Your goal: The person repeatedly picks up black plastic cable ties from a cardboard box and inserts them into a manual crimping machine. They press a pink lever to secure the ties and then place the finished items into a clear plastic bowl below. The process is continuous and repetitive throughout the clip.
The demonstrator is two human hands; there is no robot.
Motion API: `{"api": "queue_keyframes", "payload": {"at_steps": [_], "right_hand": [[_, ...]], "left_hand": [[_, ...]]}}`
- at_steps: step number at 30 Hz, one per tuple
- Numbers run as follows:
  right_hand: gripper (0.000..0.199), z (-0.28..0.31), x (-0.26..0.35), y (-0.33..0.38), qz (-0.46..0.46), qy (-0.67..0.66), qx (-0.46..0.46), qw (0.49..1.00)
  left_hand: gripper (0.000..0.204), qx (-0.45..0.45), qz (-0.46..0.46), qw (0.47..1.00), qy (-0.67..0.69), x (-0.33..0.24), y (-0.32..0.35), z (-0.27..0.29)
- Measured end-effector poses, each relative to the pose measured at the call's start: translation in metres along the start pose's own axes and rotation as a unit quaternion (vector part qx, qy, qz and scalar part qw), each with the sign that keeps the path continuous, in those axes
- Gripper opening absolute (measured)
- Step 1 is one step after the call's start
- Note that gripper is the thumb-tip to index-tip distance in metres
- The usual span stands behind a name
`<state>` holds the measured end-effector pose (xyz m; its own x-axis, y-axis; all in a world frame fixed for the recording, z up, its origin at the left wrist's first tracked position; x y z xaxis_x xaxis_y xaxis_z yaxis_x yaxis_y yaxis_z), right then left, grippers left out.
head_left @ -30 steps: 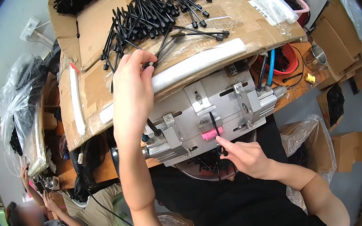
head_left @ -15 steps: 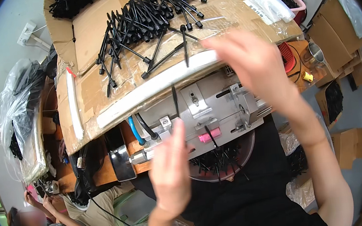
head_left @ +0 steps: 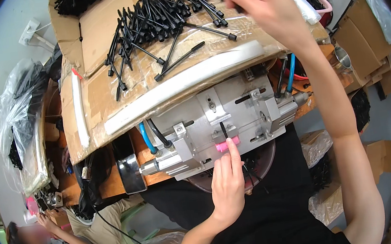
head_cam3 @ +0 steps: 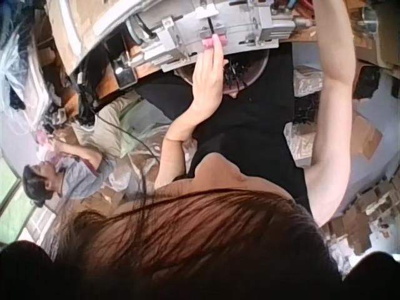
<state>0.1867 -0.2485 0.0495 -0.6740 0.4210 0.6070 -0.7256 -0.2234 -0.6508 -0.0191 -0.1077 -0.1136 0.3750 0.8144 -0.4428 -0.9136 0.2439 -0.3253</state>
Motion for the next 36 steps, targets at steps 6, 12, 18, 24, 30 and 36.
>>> {"api": "queue_keyframes", "payload": {"at_steps": [6, 12, 18, 24, 30, 36], "right_hand": [[0.036, 0.000, 0.023, 0.100, -0.162, -0.379, -0.009, 0.911], [0.051, -0.064, 0.070, 0.209, -0.041, -0.033, 0.074, 0.996], [0.066, -0.108, 0.059, 0.250, -0.032, 0.035, 0.118, 0.992], [0.066, -0.105, 0.063, 0.240, -0.032, 0.079, 0.168, 0.982], [0.042, -0.048, 0.077, 0.148, 0.076, 0.213, 0.028, 0.974], [0.024, -0.040, -0.002, 0.021, 0.016, 0.269, 0.110, 0.957]], "left_hand": [[0.065, 0.017, -0.022, 0.999, 0.029, 0.000, -0.027, 0.035], [0.020, -0.125, -0.058, 0.990, -0.026, 0.054, -0.146, 0.109], [0.016, -0.002, -0.021, 0.997, 0.073, 0.063, -0.160, 0.112], [0.037, -0.068, -0.050, 0.996, 0.036, 0.047, -0.121, 0.132], [0.075, -0.061, -0.017, 0.997, -0.041, 0.008, -0.016, 0.076], [0.066, 0.007, -0.037, 0.995, -0.090, -0.009, 0.010, 0.002]]}}
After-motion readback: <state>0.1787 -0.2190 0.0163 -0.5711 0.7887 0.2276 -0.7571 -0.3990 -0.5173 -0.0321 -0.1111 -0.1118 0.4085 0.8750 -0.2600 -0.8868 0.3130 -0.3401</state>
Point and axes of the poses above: each hand's wrist, its own y-axis away from the middle knuckle, its own z-axis out of the back of the hand, x = y × z, the point moved 9 cm from there along -y, towards the middle knuckle, and after that the axes turned 1 degree about -x, right-handed, at the moved point
